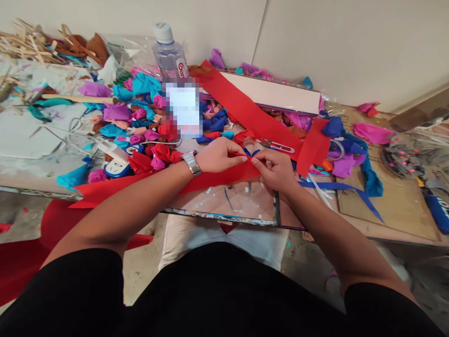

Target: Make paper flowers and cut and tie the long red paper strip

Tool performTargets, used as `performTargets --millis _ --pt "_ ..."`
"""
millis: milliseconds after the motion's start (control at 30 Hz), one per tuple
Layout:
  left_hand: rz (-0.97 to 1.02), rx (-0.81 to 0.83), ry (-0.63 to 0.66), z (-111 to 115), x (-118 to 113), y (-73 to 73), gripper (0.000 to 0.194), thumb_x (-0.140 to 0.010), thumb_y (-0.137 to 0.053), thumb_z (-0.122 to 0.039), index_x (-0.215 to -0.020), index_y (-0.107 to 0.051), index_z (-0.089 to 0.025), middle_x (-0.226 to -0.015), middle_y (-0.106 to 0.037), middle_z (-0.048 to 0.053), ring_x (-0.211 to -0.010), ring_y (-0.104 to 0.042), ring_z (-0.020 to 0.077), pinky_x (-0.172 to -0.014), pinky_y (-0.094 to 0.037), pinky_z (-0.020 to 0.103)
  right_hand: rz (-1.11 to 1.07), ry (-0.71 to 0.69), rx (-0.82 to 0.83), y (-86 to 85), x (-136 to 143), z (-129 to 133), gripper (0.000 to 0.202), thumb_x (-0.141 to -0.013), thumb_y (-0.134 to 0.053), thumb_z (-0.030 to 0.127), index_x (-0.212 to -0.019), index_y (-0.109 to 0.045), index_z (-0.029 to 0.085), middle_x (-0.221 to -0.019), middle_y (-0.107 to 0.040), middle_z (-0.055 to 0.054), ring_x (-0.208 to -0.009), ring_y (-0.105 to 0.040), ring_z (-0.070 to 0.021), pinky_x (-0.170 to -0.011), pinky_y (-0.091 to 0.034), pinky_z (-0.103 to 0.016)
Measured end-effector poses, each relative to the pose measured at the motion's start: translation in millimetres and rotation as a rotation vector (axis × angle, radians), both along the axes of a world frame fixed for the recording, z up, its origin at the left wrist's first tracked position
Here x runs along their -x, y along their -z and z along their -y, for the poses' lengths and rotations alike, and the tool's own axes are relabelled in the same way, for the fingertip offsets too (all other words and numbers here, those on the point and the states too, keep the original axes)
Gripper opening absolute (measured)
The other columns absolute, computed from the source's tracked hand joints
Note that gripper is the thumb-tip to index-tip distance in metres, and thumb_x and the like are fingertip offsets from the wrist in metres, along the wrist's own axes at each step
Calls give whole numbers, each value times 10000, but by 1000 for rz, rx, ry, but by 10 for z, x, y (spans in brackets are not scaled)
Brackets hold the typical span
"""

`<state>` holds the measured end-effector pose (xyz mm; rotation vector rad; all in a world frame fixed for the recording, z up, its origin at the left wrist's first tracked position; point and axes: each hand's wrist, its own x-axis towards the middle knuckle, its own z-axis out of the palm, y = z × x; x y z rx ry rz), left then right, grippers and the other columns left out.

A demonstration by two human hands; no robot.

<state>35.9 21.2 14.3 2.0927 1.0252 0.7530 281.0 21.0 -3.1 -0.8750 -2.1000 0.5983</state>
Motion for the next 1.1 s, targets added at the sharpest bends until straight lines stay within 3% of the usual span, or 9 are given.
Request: performTargets --millis 133,267,500,733,900,1100 --pt "-13 -4 23 -19 16 -2 325 -936 -688 -435 -935 -849 -153 -721 -723 9 -659 -590 126 -628 -404 262 27 5 -18 1 -7 1 205 -1016 -668 344 -871 -757 228 -849 -786 -29 -780 -719 -198 -741 -528 -336" --pt "-39 22 19 -24 21 6 348 -951 -677 -459 -873 -830 -157 -691 -672 -1 -624 -527 114 -609 -371 266 8 1 -49 0 -4 17 159 -994 -708 380 -979 -796 249 -985 -833 -45 -904 -771 -229 -833 -586 -367" --pt "-17 99 32 -27 22 3 363 -956 -674 -476 -953 -843 -155 -756 -706 6 -651 -538 112 -638 -390 263 6 52 -62 -7 19 60 147 -986 -712 339 -1027 -834 267 -1034 -869 -42 -938 -813 -243 -895 -633 -395" --pt "17 170 62 -24 15 -15 364 -966 -642 -431 -963 -835 -122 -772 -704 18 -650 -506 109 -626 -385 266 27 32 -189 44 5 61 139 -1014 -711 308 -1103 -815 284 -1075 -861 -41 -997 -809 -243 -945 -635 -406" --pt "42 195 78 -32 4 -22 340 -923 -659 -395 -1006 -842 -121 -846 -766 39 -701 -592 131 -668 -448 269 37 17 -199 43 -9 67 140 -1022 -702 302 -1111 -810 298 -1067 -856 -39 -988 -804 -244 -937 -635 -416" --pt "105 293 73 -27 4 -61 255 -844 -680 -338 -923 -837 -153 -775 -746 14 -659 -573 125 -639 -428 272 11 -40 -194 38 -14 76 151 -1015 -706 274 -1119 -809 312 -1059 -849 -30 -976 -801 -231 -921 -639 -404"
